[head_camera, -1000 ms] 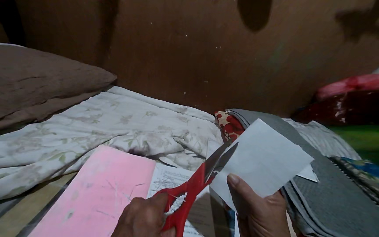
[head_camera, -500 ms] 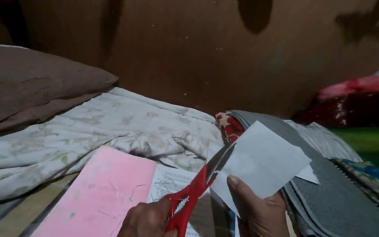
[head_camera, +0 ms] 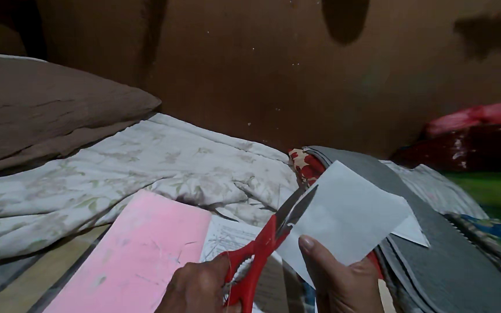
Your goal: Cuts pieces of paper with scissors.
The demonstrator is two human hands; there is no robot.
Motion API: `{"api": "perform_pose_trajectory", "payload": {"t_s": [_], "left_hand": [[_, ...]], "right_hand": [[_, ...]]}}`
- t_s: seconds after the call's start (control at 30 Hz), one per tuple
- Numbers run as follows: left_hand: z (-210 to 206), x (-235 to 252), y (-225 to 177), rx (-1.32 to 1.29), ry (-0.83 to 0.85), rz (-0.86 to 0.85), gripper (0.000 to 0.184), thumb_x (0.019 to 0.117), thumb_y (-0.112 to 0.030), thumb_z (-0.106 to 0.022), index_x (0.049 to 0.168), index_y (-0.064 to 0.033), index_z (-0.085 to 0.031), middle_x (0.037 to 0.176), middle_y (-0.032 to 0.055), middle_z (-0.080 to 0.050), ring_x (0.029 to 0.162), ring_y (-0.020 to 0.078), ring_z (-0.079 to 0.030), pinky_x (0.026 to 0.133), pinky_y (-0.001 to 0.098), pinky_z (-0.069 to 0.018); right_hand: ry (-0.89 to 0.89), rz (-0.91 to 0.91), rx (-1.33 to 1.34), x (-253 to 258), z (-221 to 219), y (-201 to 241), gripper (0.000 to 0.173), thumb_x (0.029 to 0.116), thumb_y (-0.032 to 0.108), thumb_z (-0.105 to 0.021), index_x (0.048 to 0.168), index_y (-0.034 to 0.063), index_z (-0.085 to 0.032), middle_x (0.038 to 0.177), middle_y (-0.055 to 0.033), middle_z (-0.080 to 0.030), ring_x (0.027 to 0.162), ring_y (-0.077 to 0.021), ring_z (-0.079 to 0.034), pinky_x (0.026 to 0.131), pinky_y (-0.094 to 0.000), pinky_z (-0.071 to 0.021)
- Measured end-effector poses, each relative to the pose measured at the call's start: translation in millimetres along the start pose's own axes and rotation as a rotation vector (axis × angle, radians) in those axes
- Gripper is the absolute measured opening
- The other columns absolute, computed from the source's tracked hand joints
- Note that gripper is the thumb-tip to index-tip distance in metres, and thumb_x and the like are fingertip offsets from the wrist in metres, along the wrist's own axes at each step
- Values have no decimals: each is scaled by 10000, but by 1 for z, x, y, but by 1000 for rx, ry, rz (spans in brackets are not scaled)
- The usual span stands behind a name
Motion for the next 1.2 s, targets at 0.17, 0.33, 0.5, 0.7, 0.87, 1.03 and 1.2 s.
{"api": "perform_pose_trajectory", "payload": {"t_s": [0.17, 0.33, 0.5, 0.7, 0.87, 1.03, 1.2], "left_hand": [[-1, -1, -2, 22, 16, 6, 258, 911, -155, -698, 890, 101, -680, 704, 239, -660, 655, 408, -678, 611, 553, -532], [-2, -2, -4, 43, -17, -24, 284, 918, -176, -703, 831, 92, -669, 660, 224, -641, 609, 386, -662, 574, 526, -520], [-2, -1, -1, -6, -6, -27, 274, 910, -188, -713, 850, 77, -680, 662, 208, -644, 606, 363, -656, 576, 524, -518], [0, -1, 0, -23, 2, 2, 282, 903, -198, -723, 869, 79, -683, 663, 196, -639, 597, 344, -641, 571, 507, -510], [1, -1, -1, -29, 8, 2, 262, 894, -172, -717, 876, 87, -685, 675, 207, -643, 610, 352, -646, 581, 509, -512], [-1, -2, -5, -24, -20, -18, 255, 923, -154, -695, 882, 97, -689, 687, 220, -658, 621, 367, -666, 589, 518, -529], [-5, -2, -5, -20, -39, -49, 303, 942, -199, -703, 851, 89, -683, 665, 209, -646, 601, 349, -656, 571, 493, -524]], "right_hand": [[-4, 4, -1, 0, 0, 0, 275, 805, -194, -631, 975, 15, -577, 753, 11, -733, 681, -54, -725, 642, -222, -631], [-6, -1, 7, 0, 0, 0, 266, 814, -202, -615, 951, 23, -585, 738, 11, -732, 661, -56, -722, 618, -222, -628], [11, -2, -3, -1, -1, -1, 257, 805, -184, -620, 952, 22, -580, 731, 10, -725, 635, -60, -713, 572, -232, -621], [32, -11, -22, -4, -5, -3, 255, 819, -173, -624, 974, 23, -574, 745, 7, -729, 633, -71, -715, 573, -239, -623], [25, -9, -26, -4, -5, -3, 250, 816, -180, -623, 948, 29, -584, 727, 8, -730, 615, -71, -712, 554, -236, -618], [41, -5, -3, -5, -5, -1, 258, 821, -188, -607, 948, 35, -585, 732, 10, -736, 623, -68, -717, 560, -236, -622], [41, -11, 11, -4, -5, 0, 257, 824, -195, -595, 956, 25, -582, 733, -1, -736, 615, -75, -716, 559, -240, -623]]}}
Point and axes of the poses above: each hand's wrist, its own x-axis towards the middle knuckle, its own z-axis out of the back of the hand, y = z × x, the point moved 9 cm from there along x, towards the middle knuckle
